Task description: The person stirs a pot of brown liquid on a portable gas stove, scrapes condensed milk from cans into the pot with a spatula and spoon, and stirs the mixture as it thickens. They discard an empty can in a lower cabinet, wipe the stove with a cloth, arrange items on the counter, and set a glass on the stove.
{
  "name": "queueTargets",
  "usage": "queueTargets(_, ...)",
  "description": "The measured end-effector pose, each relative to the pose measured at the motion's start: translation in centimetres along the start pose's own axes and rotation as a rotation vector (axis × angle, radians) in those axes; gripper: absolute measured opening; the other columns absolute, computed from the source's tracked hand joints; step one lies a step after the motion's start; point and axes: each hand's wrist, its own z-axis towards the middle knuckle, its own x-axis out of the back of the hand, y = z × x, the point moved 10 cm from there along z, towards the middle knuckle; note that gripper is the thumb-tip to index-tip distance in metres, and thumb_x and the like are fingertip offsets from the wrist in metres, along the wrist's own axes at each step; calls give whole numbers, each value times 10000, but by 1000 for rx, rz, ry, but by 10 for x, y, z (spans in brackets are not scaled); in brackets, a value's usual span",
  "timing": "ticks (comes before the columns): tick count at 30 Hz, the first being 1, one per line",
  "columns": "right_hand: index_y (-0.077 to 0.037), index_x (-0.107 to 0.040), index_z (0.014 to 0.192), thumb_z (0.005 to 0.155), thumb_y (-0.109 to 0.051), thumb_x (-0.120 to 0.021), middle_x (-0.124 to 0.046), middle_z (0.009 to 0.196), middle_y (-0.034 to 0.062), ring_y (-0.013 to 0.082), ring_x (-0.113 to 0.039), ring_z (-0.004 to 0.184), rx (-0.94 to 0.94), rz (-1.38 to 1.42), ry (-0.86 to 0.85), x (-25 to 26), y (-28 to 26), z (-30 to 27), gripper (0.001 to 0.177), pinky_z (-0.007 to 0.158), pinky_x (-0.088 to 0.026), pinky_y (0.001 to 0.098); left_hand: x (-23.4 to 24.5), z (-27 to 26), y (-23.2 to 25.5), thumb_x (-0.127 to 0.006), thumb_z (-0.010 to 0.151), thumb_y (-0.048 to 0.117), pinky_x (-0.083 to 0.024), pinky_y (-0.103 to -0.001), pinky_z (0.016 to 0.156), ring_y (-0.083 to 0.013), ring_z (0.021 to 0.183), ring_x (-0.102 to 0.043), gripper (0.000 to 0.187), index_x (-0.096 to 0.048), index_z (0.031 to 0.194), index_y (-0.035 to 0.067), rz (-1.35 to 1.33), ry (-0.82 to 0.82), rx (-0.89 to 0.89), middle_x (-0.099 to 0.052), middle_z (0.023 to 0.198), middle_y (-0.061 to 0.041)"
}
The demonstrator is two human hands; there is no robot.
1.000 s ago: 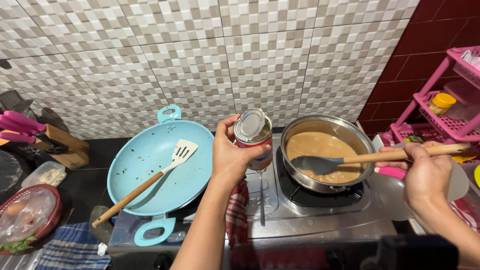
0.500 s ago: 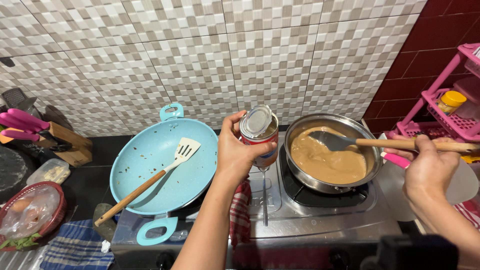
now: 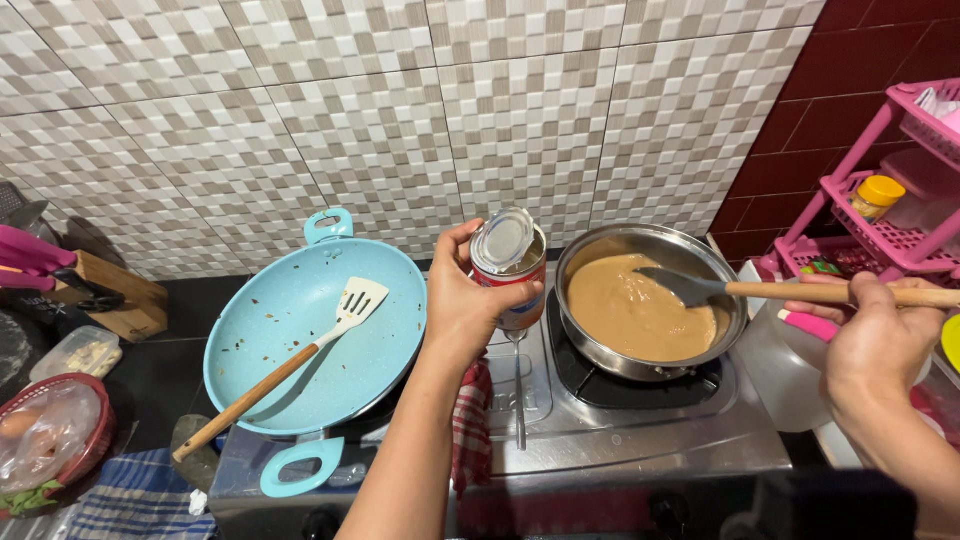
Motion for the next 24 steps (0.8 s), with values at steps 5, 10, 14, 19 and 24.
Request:
queueTargets(5, 65, -342, 1085, 1134, 24, -439, -651, 1005, 321, 421, -750, 886, -63, 20, -30, -16, -13, -9, 116, 677, -685, 444, 0, -3, 2, -922, 534, 67, -562, -344, 1001, -203, 1149, -688, 965, -462, 1382, 38, 19, -5, 8, -695, 1237, -114)
queueTargets(10, 132, -529, 1035, 1131, -28, -439, -680, 1012, 306, 400, -715, 771, -122, -95, -91, -31, -22, -22, 208, 608, -648, 407, 1, -4, 2, -915, 531, 67, -568, -342, 983, -197, 1135, -690, 965, -462, 1383, 41, 19, -8, 21, -692, 1235, -106)
queueTargets(14, 85, -457, 1084, 1122, -24, -444, -641, 1000, 301, 381, -735, 828, -150, -52, -79, -37, -26, -25, 115, 619, -657, 399, 1, -3, 3, -914, 534, 63, -568, -341, 981, -198, 1129, -693, 962, -466, 1385, 40, 31, -12, 16, -695, 1226, -104)
queueTargets(19, 44, -401, 1037, 1091, -9, -426, -632, 975, 301, 384, -738, 828, -192, -17, -98, -38, -31, -24, 79, 595, -656, 404, -3, -2, 6, -912, 534, 60, -567, -337, 980, -197, 1121, -698, 963, -464, 1386, 31, 25, -35, 2, -699, 1212, -101)
queueTargets(24, 25, -362, 1038, 1089, 4, -419, -605, 953, 302, 410, -724, 815, -188, -78, -84, -36, -37, -17, 79, 577, -642, 424, -9, 2, 8, -916, 513, 71, -573, -326, 964, -188, 1093, -706, 979, -479, 1388, 26, 95, -67, 27, -711, 1187, -98)
